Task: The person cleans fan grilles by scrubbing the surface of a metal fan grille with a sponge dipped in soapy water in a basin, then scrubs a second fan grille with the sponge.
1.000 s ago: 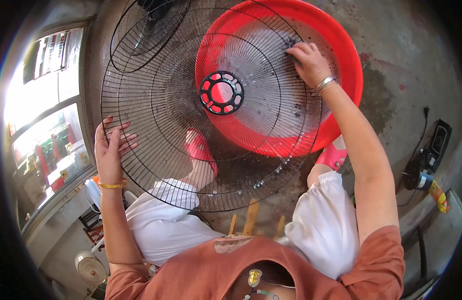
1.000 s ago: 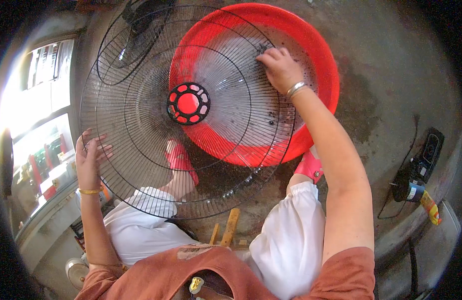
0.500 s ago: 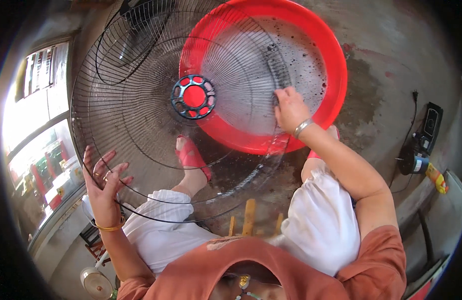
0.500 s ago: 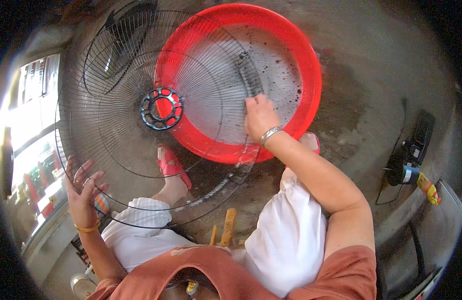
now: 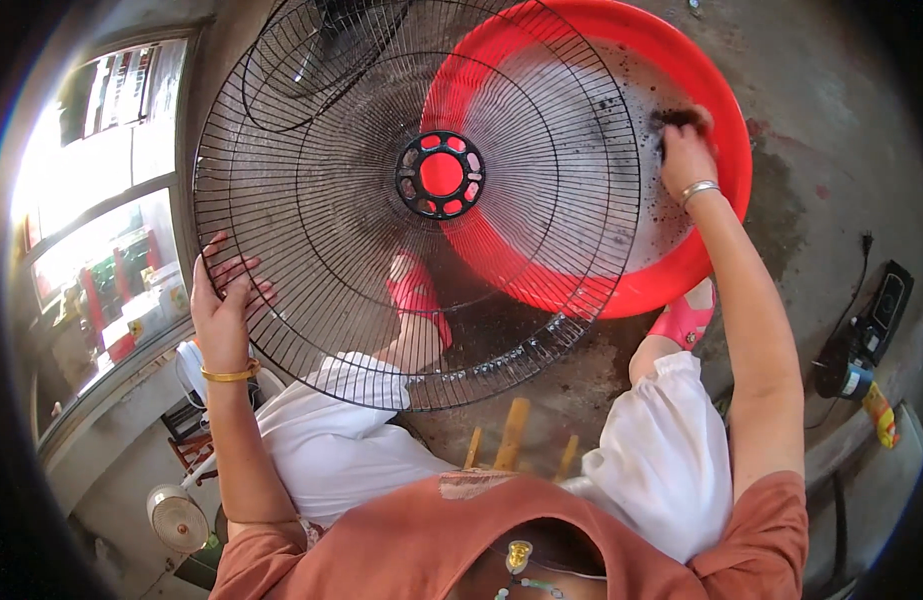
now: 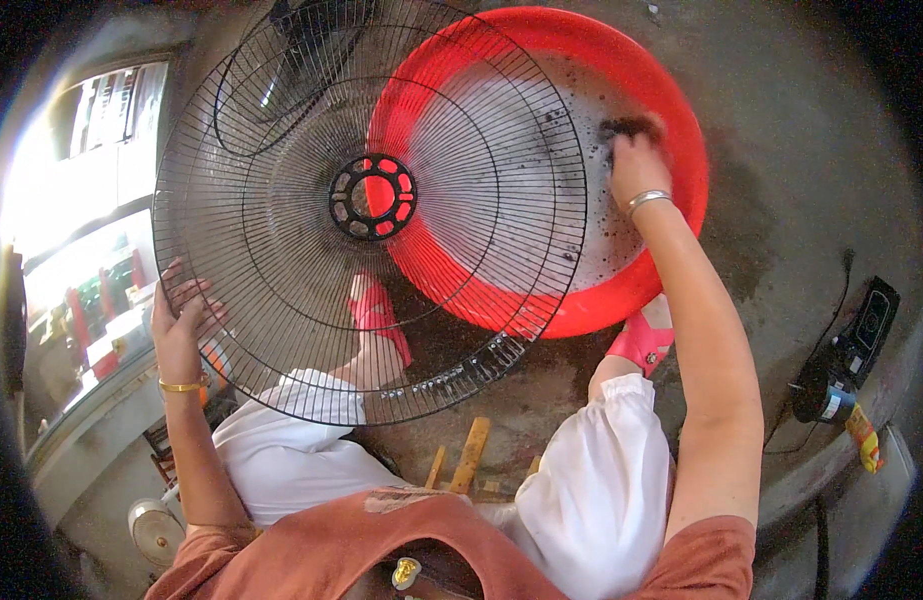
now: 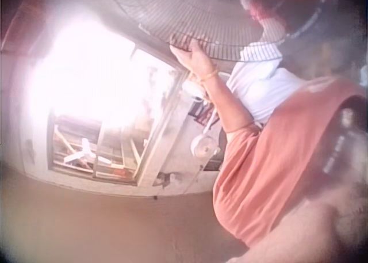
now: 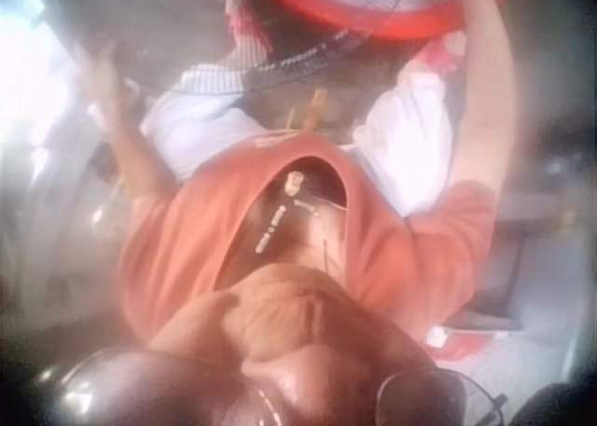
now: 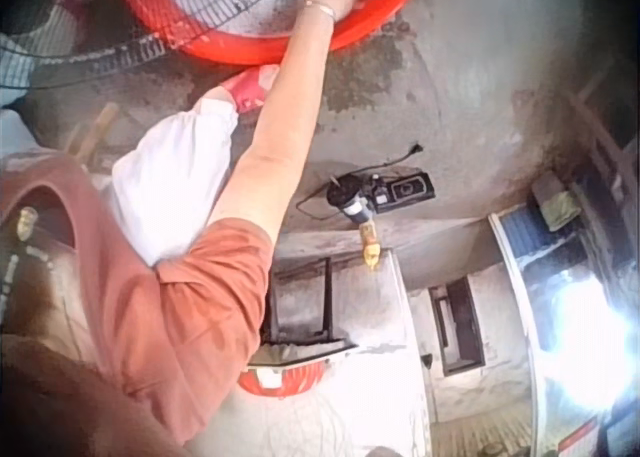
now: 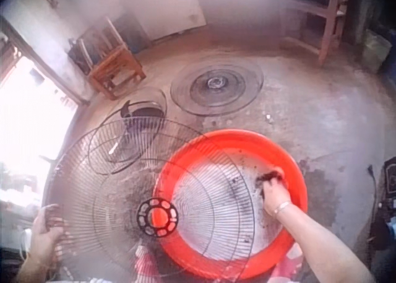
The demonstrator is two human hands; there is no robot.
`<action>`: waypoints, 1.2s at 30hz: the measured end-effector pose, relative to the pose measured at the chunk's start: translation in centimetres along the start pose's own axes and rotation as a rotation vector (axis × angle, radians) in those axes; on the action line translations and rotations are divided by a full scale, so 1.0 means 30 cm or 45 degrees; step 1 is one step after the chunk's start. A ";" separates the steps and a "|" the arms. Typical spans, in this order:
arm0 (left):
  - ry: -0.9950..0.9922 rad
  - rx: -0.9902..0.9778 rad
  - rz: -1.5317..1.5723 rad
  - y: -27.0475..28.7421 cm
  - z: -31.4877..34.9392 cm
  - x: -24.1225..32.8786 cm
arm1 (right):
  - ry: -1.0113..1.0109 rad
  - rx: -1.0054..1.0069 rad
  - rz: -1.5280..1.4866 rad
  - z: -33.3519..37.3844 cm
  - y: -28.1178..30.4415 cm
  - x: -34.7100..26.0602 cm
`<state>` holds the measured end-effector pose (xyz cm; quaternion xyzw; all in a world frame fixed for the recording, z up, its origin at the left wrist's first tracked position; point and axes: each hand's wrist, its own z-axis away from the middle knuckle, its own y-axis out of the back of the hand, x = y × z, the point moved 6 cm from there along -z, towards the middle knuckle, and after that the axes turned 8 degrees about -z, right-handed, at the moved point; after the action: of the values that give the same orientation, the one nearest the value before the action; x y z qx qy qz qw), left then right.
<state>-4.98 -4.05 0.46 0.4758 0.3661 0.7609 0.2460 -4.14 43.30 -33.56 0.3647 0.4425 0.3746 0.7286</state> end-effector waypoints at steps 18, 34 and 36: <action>0.050 -0.181 -0.017 -0.018 -0.011 0.024 | 1.052 0.434 -1.022 0.186 0.127 -0.689; -0.019 -0.232 -0.068 0.005 -0.028 0.023 | 0.905 0.571 -1.022 0.062 0.109 -0.637; -0.031 -0.230 -0.053 -0.008 -0.030 0.040 | 0.699 0.520 -0.765 -0.035 0.092 -0.498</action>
<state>-6.29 -3.32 0.67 0.4530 0.3028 0.7798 0.3082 -10.63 31.79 -26.00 0.2436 0.7701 0.1346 0.5739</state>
